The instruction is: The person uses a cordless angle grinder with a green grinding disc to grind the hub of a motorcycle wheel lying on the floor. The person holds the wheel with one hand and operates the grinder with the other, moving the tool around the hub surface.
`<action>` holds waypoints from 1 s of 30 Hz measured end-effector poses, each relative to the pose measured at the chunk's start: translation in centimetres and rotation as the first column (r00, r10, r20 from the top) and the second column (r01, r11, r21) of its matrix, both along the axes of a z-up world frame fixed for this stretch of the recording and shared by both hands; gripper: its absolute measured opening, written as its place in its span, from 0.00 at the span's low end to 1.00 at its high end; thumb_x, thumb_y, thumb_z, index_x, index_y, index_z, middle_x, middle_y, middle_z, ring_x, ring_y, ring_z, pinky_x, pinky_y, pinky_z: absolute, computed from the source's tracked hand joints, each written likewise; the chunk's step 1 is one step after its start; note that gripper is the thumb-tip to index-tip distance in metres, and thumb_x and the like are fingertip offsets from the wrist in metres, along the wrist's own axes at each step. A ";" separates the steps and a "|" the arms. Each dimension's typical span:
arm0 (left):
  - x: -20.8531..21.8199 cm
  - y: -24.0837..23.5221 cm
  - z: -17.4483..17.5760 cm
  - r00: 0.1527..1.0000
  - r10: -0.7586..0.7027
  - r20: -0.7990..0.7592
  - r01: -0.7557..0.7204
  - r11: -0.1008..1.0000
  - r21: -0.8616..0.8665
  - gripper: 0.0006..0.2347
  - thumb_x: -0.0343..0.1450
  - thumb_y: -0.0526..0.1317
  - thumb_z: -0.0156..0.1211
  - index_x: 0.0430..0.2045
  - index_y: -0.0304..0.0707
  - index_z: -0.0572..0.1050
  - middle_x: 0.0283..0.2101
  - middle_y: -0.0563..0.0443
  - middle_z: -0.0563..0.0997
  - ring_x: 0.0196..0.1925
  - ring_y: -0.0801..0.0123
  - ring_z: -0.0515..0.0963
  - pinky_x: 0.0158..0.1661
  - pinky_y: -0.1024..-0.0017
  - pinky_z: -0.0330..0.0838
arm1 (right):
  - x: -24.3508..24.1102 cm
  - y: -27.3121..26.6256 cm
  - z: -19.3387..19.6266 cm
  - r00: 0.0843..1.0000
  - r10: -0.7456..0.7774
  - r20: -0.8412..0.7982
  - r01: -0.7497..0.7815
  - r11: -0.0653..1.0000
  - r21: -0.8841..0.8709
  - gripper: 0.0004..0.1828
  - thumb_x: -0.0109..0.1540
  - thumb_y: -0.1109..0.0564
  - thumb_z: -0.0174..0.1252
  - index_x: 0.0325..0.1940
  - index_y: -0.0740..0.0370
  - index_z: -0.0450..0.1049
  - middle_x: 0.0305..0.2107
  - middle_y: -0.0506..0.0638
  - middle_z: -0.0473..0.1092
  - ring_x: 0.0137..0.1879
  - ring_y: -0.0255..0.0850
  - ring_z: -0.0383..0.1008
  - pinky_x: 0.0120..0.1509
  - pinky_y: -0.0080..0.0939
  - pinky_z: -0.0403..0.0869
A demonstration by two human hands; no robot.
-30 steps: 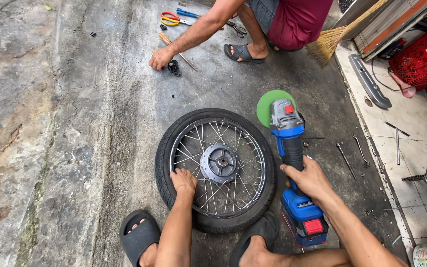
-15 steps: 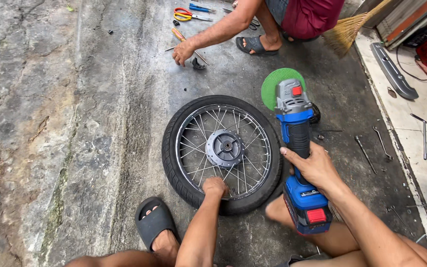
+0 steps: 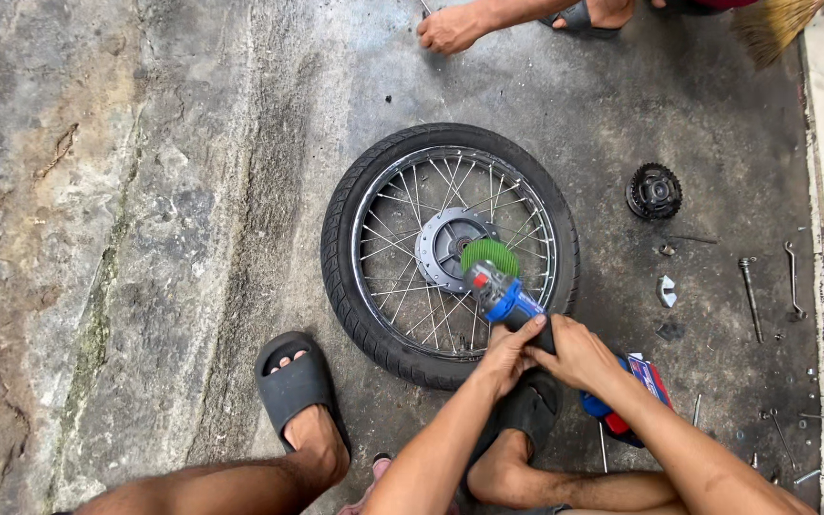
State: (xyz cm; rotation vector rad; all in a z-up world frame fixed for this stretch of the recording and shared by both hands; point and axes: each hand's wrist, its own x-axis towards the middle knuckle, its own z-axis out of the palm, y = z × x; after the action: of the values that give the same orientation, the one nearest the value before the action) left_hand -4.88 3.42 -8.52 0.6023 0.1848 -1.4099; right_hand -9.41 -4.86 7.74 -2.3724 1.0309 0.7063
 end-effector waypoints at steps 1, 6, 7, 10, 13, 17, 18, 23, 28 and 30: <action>-0.4 -0.5 -0.5 1.000 -0.001 -0.005 0.001 1.000 0.006 0.33 0.70 0.45 0.75 0.64 0.33 0.61 0.55 0.36 0.78 0.29 0.47 0.86 0.41 0.51 0.83 | 0.1 0.5 0.2 1.000 -0.001 -0.005 0.001 1.000 0.006 0.29 0.58 0.40 0.61 0.47 0.69 0.70 0.42 0.69 0.75 0.52 0.67 0.78 0.54 0.66 0.77; 0.5 -1.7 2.9 0.949 0.290 -0.120 -0.200 0.853 0.482 0.31 0.60 0.42 0.83 0.52 0.24 0.71 0.46 0.32 0.81 0.46 0.49 0.84 0.47 0.55 0.79 | -0.1 1.1 0.5 0.967 0.151 -0.206 -0.158 0.987 -0.016 0.33 0.62 0.30 0.54 0.48 0.65 0.69 0.44 0.63 0.76 0.51 0.63 0.80 0.54 0.63 0.79; 0.6 -1.6 3.4 0.950 0.284 -0.130 -0.189 0.853 0.487 0.31 0.60 0.42 0.83 0.52 0.24 0.71 0.46 0.32 0.81 0.46 0.49 0.84 0.47 0.55 0.79 | -0.3 0.9 -0.2 0.965 0.145 -0.216 -0.151 0.988 -0.011 0.33 0.62 0.30 0.54 0.48 0.65 0.69 0.44 0.63 0.76 0.51 0.63 0.80 0.54 0.63 0.79; 1.2 -2.4 5.1 0.976 0.214 -0.025 -0.156 0.778 0.608 0.29 0.55 0.47 0.84 0.44 0.26 0.78 0.42 0.34 0.82 0.45 0.52 0.83 0.46 0.57 0.77 | -0.5 -0.2 -1.2 0.965 0.129 -0.229 -0.129 0.991 0.015 0.33 0.62 0.31 0.53 0.48 0.64 0.68 0.43 0.63 0.76 0.51 0.63 0.80 0.54 0.63 0.78; 1.3 -3.6 6.6 0.986 0.155 0.058 -0.153 0.715 0.682 0.38 0.53 0.54 0.83 0.51 0.28 0.73 0.49 0.33 0.79 0.55 0.52 0.80 0.55 0.58 0.72 | -0.2 -1.1 -1.0 0.950 0.163 -0.267 -0.168 0.986 0.001 0.32 0.61 0.31 0.53 0.48 0.63 0.68 0.43 0.61 0.77 0.50 0.62 0.80 0.54 0.62 0.78; 0.9 -4.5 6.1 0.975 0.210 0.071 -0.201 0.701 0.685 0.34 0.55 0.51 0.81 0.51 0.31 0.76 0.47 0.38 0.81 0.54 0.56 0.81 0.55 0.62 0.73 | -0.2 -2.2 -1.5 0.933 0.200 -0.301 -0.220 0.975 -0.033 0.35 0.60 0.28 0.54 0.50 0.62 0.68 0.43 0.59 0.77 0.51 0.60 0.80 0.55 0.62 0.78; 0.7 -4.9 5.7 0.969 0.232 0.089 -0.230 0.702 0.675 0.32 0.55 0.50 0.81 0.52 0.34 0.77 0.47 0.38 0.82 0.53 0.56 0.81 0.55 0.63 0.73 | -0.2 -2.5 -1.6 0.932 0.195 -0.306 -0.218 0.975 -0.045 0.36 0.60 0.28 0.54 0.52 0.62 0.68 0.44 0.58 0.77 0.51 0.60 0.80 0.55 0.62 0.78; 0.7 -4.7 4.7 0.942 0.307 0.134 -0.322 0.717 0.618 0.22 0.56 0.45 0.79 0.40 0.35 0.84 0.36 0.43 0.84 0.40 0.64 0.82 0.45 0.64 0.75 | 1.0 -2.6 -0.7 0.929 0.172 -0.329 -0.201 0.978 -0.055 0.35 0.60 0.29 0.54 0.53 0.60 0.69 0.45 0.58 0.78 0.51 0.60 0.81 0.56 0.62 0.78; 0.8 -5.2 4.2 0.927 0.339 0.158 -0.366 0.733 0.573 0.20 0.56 0.43 0.79 0.40 0.36 0.84 0.34 0.45 0.84 0.38 0.66 0.81 0.43 0.65 0.75 | 1.0 -2.8 -1.1 0.929 0.158 -0.335 -0.196 0.977 -0.082 0.35 0.60 0.28 0.53 0.54 0.60 0.69 0.46 0.58 0.78 0.52 0.60 0.81 0.56 0.62 0.79; 0.9 -5.3 4.3 0.919 0.355 0.170 -0.387 0.738 0.552 0.21 0.57 0.42 0.78 0.43 0.36 0.83 0.36 0.45 0.83 0.40 0.65 0.79 0.47 0.64 0.74 | 0.8 -3.1 -1.5 0.932 0.160 -0.325 -0.199 0.976 -0.089 0.35 0.60 0.29 0.53 0.54 0.61 0.69 0.45 0.58 0.78 0.51 0.60 0.81 0.55 0.62 0.79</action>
State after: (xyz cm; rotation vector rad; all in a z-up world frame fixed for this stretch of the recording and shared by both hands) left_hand -3.95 -1.90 -4.21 1.0419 0.6763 -0.9266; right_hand -8.58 -7.93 6.26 -2.5360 1.0134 1.1539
